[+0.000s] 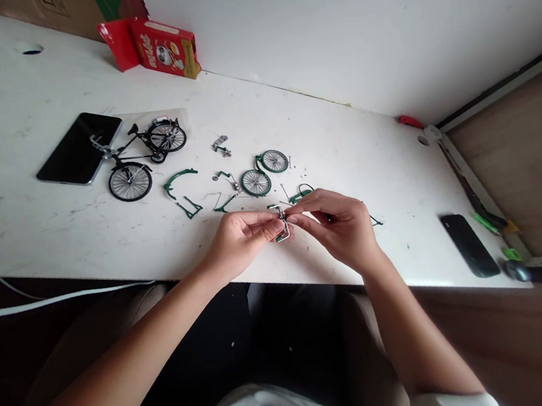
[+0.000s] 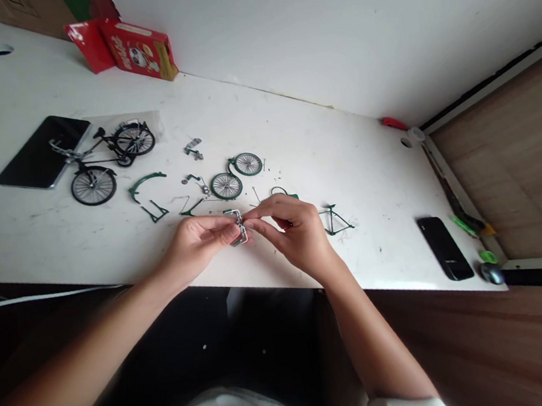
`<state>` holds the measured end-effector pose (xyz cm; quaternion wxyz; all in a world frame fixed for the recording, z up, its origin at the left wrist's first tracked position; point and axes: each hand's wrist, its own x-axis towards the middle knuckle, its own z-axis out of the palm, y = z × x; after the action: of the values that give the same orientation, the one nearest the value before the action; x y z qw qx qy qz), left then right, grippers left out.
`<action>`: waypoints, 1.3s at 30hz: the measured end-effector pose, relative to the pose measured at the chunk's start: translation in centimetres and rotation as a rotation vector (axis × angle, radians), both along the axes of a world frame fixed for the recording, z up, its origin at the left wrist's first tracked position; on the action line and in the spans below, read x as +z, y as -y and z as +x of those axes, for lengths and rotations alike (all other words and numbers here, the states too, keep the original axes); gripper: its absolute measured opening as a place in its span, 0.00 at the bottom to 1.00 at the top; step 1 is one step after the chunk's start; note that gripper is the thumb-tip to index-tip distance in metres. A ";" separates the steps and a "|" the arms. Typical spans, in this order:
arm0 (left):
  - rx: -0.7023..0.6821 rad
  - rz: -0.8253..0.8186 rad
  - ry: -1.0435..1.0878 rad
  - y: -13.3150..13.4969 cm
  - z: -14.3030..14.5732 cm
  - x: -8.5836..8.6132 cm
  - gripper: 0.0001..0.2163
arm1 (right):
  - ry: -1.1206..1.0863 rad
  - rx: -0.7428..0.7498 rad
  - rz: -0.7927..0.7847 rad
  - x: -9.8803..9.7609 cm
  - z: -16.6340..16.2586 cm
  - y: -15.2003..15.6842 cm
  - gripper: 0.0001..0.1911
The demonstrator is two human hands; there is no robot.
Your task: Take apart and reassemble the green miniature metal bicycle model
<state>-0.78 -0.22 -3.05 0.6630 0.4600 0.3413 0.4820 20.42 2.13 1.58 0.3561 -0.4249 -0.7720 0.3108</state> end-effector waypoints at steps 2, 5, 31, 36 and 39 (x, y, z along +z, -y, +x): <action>0.002 -0.010 0.023 -0.1 0.0 0.1 0.12 | -0.069 -0.004 -0.017 -0.6 -0.2 -0.4 0.03; 0.016 -0.034 0.058 -0.1 -0.1 0.3 0.12 | -0.199 -0.014 -0.052 -1.4 -0.5 -0.7 0.02; -0.052 -0.065 0.071 0.0 -0.2 0.9 0.15 | -0.249 0.134 -0.015 -1.3 -0.6 -0.6 0.15; -0.057 -0.043 0.045 0.0 -0.2 0.9 0.14 | -0.218 0.143 -0.084 -0.8 -0.2 -0.6 0.13; -0.057 -0.021 0.006 0.1 -0.1 1.0 0.14 | -0.169 0.139 -0.096 -0.3 0.0 -0.8 0.10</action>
<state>-0.90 -0.27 -2.05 0.6823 0.4608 0.3312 0.4608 20.47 2.90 1.31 0.3769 -0.3590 -0.7511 0.4061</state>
